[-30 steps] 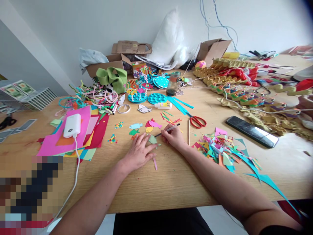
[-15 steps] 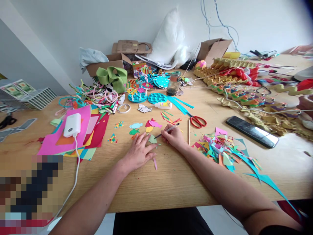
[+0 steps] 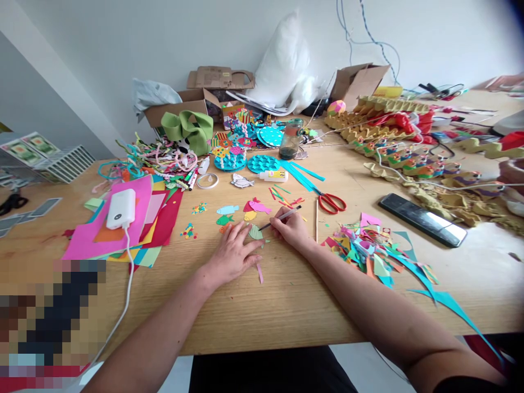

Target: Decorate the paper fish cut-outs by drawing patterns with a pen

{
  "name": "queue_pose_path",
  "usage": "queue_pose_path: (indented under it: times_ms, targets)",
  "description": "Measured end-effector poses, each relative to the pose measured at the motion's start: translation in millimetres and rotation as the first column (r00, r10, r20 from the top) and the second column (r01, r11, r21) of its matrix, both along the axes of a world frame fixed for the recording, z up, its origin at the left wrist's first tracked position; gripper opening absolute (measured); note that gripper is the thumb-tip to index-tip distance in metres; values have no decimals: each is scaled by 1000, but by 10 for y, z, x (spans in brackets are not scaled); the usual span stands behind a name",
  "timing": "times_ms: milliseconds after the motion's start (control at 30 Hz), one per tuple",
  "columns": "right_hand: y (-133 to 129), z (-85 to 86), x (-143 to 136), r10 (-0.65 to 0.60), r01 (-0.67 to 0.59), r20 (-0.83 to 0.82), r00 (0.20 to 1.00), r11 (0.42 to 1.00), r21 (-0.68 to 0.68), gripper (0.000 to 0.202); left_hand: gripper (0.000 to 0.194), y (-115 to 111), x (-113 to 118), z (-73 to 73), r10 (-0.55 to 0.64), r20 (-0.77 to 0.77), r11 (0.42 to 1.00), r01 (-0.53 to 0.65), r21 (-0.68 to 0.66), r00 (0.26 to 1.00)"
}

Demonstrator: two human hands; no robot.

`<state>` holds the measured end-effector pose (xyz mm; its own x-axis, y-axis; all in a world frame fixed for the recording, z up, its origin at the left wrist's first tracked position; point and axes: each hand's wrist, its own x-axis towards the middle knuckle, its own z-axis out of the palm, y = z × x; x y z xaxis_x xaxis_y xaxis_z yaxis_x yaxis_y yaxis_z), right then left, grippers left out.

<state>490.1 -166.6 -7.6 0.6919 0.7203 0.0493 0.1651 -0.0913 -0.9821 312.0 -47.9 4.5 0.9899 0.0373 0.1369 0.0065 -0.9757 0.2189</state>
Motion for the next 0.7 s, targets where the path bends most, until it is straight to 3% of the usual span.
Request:
queue_pose_path:
  times_ms: [700]
  targets:
    - [-3,23,-18,-1,1,-10,1000,1000,-16,16,40,2,-1,-12,-1,-7,1000,1,9,1000]
